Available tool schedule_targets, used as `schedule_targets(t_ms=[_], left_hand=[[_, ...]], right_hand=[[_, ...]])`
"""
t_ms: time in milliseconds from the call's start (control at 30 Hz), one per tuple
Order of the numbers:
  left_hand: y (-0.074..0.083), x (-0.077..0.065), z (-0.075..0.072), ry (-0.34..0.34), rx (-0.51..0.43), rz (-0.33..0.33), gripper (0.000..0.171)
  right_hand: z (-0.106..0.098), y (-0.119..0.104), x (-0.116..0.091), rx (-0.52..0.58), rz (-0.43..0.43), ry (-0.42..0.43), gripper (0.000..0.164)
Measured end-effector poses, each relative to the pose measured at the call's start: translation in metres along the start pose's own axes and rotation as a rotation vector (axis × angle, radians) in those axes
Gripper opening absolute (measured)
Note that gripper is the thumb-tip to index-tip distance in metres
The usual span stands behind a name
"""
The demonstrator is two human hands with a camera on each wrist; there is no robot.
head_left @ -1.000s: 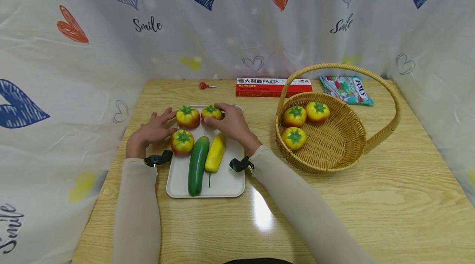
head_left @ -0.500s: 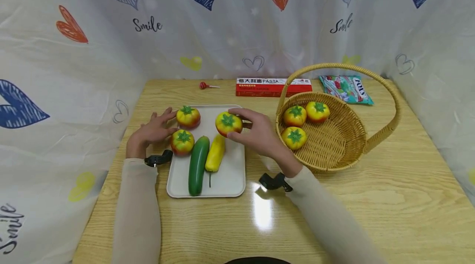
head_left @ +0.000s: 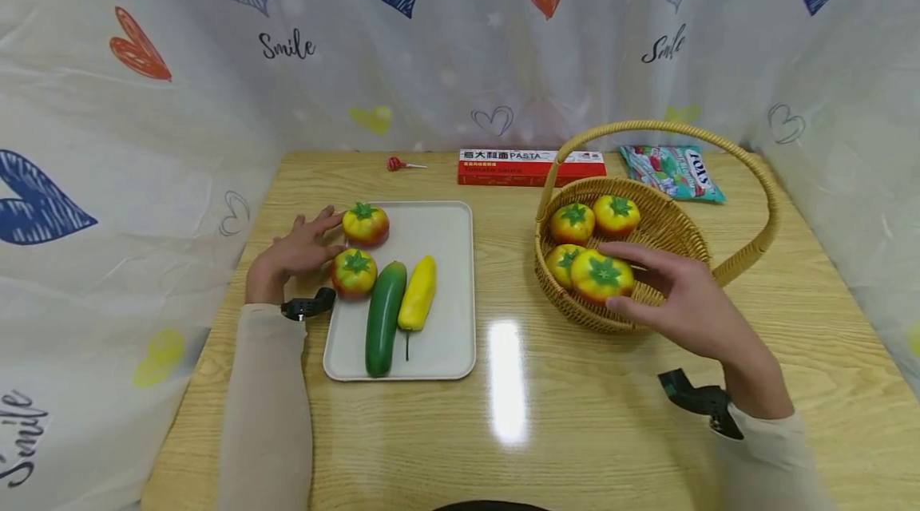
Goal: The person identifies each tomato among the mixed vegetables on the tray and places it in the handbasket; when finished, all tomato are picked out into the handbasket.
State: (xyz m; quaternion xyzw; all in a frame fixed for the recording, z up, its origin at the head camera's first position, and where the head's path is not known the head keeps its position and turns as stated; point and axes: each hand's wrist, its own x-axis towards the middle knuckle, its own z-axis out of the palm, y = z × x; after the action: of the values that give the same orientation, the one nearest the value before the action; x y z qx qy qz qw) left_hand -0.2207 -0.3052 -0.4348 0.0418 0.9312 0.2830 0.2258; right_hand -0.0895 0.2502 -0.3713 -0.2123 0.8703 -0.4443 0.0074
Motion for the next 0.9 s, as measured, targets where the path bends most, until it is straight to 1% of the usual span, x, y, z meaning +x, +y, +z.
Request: schedule_targets(t_ms=[133, 233, 367, 467, 533, 667, 767, 900], left_hand=[[0.001, 0.0, -0.001, -0.004, -0.003, 0.004, 0.074], [0.002, 0.0, -0.001, -0.004, -0.008, 0.004, 0.074], [0.001, 0.0, -0.001, -0.003, -0.006, 0.003, 0.075], [0.001, -0.001, -0.001, -0.003, -0.01, 0.001, 0.075], [0.001, -0.001, -0.001, -0.003, -0.012, -0.001, 0.075], [0.002, -0.002, 0.0, -0.004, -0.015, -0.004, 0.075], [0.002, -0.002, -0.001, -0.005, -0.011, 0.0, 0.075], [0.001, -0.002, 0.0, -0.005, -0.012, 0.002, 0.075]], right_hand=[[-0.018, 0.014, -0.008, -0.045, 0.022, -0.057, 0.06], [-0.023, 0.02, -0.007, -0.11, 0.059, -0.107, 0.058], [-0.017, 0.027, 0.002, -0.165, 0.107, -0.193, 0.054], [-0.008, 0.031, 0.01, -0.137, 0.135, -0.221, 0.053], [0.0, 0.033, 0.015, -0.107, 0.149, -0.204, 0.053], [0.014, 0.036, 0.022, -0.079, 0.147, -0.127, 0.054], [0.022, 0.037, 0.027, -0.126, 0.125, -0.079, 0.056], [0.024, 0.034, 0.029, -0.207, 0.124, -0.055, 0.062]])
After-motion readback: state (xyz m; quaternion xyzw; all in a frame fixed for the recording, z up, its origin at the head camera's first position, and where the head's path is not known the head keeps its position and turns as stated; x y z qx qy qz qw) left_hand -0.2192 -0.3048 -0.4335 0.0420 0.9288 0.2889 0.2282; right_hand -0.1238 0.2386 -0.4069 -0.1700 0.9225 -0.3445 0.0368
